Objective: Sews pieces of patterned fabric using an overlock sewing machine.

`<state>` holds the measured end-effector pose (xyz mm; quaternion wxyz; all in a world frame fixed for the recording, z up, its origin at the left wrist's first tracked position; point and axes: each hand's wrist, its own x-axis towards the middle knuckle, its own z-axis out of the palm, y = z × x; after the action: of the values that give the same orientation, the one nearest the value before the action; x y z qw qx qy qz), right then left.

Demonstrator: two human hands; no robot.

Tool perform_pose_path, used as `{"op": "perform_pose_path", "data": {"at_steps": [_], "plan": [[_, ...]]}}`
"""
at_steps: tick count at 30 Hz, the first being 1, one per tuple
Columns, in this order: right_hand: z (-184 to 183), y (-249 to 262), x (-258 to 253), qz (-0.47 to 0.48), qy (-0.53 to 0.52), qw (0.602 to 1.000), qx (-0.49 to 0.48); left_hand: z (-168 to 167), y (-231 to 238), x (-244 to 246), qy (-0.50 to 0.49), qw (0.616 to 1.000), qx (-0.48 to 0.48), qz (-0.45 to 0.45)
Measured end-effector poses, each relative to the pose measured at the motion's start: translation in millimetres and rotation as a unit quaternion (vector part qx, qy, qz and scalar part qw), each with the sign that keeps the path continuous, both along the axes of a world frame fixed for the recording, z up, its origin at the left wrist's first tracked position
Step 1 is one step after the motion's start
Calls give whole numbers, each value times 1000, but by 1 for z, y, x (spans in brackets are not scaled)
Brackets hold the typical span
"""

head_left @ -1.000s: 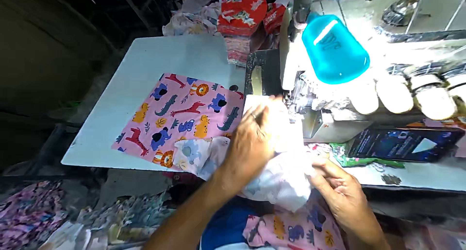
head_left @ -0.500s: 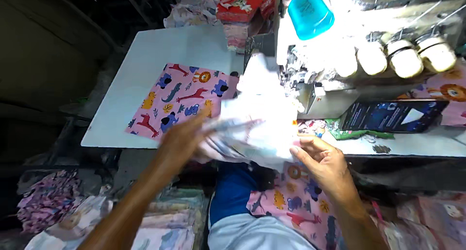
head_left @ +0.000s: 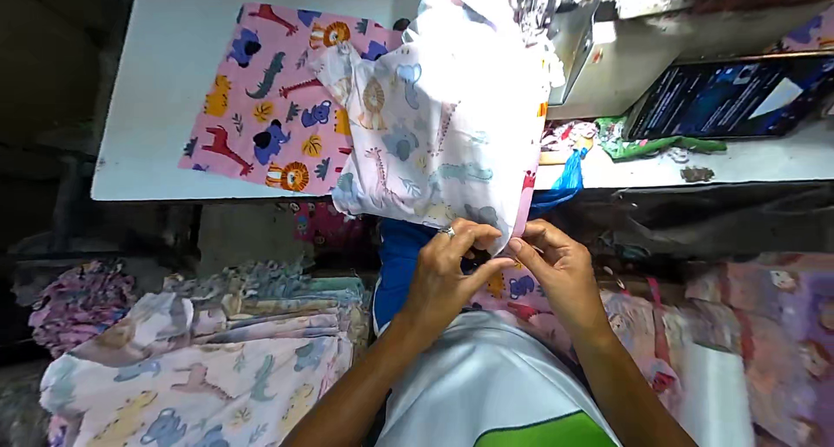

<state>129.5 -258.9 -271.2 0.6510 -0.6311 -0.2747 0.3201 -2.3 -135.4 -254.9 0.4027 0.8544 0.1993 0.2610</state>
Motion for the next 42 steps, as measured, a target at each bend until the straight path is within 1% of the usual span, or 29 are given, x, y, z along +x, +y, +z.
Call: {"op": "perform_pose_path", "data": {"at_steps": [3,6,12,18,20,21,25,27,32,39,42], "plan": [[0,-6,-3,-8,9,1000,1,-11,-14,0,28,999,-27,27],[-1,-11,-5,-5,14,1000,12,-15,-19,-3,40,998,-43,30],[-5,-24,-15,-12,-42,999,-7,-11,-27,-6,10,998,-46,33],[-2,-31,-22,-23,-33,999,0,-13,-32,-8,15,998,-65,22],[-2,-32,-22,-23,-31,999,5,-12,-31,-10,5,998,-46,31],[-1,-32,-22,-25,-31,999,4,-11,-30,-12,-6,999,-21,36],[0,-35,-23,-25,-24,999,-10,-2,-31,-18,-43,991,127,26],[-1,-36,-24,-20,-26,999,-10,-3,-36,-20,-41,987,155,6],[-1,-38,-25,-12,-45,999,-14,-10,-41,-20,-20,991,135,-5],[-1,-37,-24,2,-20,1000,-13,-13,-39,-17,-8,994,109,-3],[-4,-34,-24,0,-32,999,-10,-16,-38,-18,-8,995,97,-16]]}}
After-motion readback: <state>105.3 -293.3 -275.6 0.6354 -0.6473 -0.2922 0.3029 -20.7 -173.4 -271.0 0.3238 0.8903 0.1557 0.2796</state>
